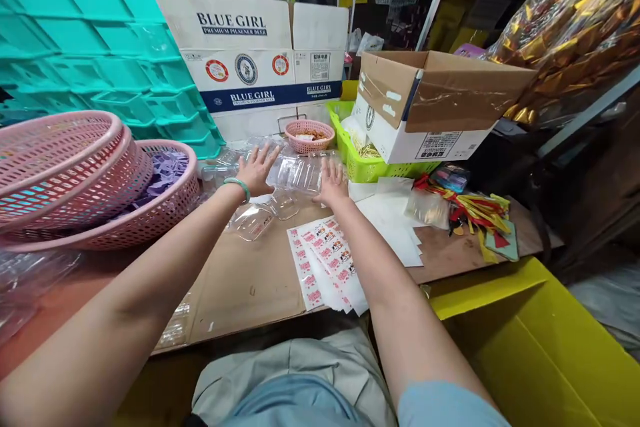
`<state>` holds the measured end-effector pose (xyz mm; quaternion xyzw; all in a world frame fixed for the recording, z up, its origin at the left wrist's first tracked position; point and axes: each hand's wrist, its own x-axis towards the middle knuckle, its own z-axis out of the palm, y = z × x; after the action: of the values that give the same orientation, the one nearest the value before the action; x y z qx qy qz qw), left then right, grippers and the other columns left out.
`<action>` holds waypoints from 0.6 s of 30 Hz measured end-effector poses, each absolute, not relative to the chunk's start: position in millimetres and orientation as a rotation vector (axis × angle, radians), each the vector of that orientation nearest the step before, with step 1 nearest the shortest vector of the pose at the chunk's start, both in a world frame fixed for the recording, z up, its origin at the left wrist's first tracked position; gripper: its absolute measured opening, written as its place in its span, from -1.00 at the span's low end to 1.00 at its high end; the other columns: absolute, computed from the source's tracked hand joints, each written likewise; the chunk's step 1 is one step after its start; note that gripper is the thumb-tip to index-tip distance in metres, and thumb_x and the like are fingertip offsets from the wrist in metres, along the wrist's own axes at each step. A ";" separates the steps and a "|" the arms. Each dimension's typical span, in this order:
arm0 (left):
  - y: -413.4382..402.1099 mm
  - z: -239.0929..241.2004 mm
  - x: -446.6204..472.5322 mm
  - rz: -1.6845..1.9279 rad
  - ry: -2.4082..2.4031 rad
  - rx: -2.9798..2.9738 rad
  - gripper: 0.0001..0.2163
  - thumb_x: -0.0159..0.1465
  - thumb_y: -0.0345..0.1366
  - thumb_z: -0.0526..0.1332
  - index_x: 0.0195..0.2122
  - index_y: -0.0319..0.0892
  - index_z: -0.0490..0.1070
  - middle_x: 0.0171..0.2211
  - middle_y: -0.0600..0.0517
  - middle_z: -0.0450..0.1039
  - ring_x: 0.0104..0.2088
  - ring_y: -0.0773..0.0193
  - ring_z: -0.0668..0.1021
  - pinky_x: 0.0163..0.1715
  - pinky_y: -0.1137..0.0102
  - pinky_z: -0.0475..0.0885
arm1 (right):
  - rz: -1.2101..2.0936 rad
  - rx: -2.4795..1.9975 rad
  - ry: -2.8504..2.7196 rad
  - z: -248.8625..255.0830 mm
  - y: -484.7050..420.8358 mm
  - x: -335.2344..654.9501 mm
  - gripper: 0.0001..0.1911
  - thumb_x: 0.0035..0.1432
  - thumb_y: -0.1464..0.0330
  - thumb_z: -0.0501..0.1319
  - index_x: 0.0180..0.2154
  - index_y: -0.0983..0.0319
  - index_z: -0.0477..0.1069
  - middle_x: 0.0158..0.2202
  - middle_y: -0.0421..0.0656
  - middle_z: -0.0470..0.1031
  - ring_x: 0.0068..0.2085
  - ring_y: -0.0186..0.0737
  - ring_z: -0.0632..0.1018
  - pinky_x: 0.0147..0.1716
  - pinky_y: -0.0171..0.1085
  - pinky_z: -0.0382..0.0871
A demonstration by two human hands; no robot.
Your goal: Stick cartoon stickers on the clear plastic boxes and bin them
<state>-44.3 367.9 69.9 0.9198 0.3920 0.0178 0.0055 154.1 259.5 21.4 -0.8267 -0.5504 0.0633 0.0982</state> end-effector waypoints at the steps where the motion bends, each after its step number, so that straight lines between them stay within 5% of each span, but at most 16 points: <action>1: 364.0 64.3 -46.7 0.100 1.231 2.881 0.07 0.04 -0.19 0.35 0.40 -0.03 -0.43 0.43 -0.11 -0.51 0.39 -0.22 -0.27 0.27 -0.22 -0.12 | 0.170 -2.419 -1.665 20.7 256.3 155.9 0.39 -0.17 0.17 0.47 0.37 0.16 -0.52 0.43 0.00 -0.47 0.40 0.15 -0.32 0.30 0.15 -0.18; 5: 343.7 42.5 -65.6 0.236 1.155 2.871 -0.06 0.12 -0.14 0.27 0.40 -0.05 -0.32 0.43 -0.12 -0.51 0.38 -0.24 -0.30 0.26 -0.25 -0.18 | 0.082 -2.209 -1.792 16.9 213.6 160.5 0.19 -0.06 0.19 0.42 0.38 0.11 -0.31 0.44 -0.06 -0.40 0.41 0.10 -0.29 0.31 0.17 -0.24; 9: 320.4 27.6 -90.7 0.388 1.096 2.791 -0.22 0.19 -0.19 0.22 0.39 -0.06 -0.14 0.43 -0.12 -0.40 0.39 -0.22 -0.25 0.26 -0.27 -0.17 | 0.097 -1.926 -1.960 9.6 122.4 154.7 -0.24 0.16 0.14 0.25 0.30 0.19 0.06 0.35 0.01 0.08 0.36 -0.08 0.09 0.32 -0.03 0.00; 12: 283.4 18.7 -105.5 0.606 0.991 2.686 -0.33 0.21 -0.25 0.20 0.33 -0.11 0.02 0.42 -0.14 -0.21 0.40 -0.17 -0.17 0.29 -0.19 -0.10 | 0.156 -1.843 -2.149 -4.0 42.7 144.3 -0.01 -0.02 0.07 0.38 0.33 0.22 0.00 0.33 0.06 0.12 0.36 0.01 0.10 0.31 0.06 0.04; 14: 246.9 11.6 -111.1 0.754 0.834 2.593 -0.43 0.25 -0.27 0.16 0.29 -0.14 0.10 0.38 -0.15 -0.03 0.39 -0.05 -0.04 0.32 -0.07 -0.01 | 0.108 -1.918 -2.214 -17.4 0.6 138.9 0.08 -0.10 0.21 0.46 0.35 0.21 -0.05 0.38 0.08 -0.02 0.39 0.10 -0.03 0.30 0.16 0.01; 18: 173.3 -8.1 -114.3 0.805 0.579 2.398 -0.56 0.29 -0.28 0.09 0.21 -0.14 0.20 0.28 -0.14 0.21 0.33 0.09 0.18 0.30 0.07 0.13 | -0.099 -1.927 -2.244 -41.8 -35.1 140.8 -0.31 0.10 0.58 0.22 0.26 0.22 0.17 0.33 0.07 0.13 0.38 0.02 0.07 0.26 0.14 0.15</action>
<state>-114.3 173.3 -8.1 0.8898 0.2149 0.2986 0.2699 140.8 -35.1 -41.8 -0.6485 -0.7550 -0.0333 0.0911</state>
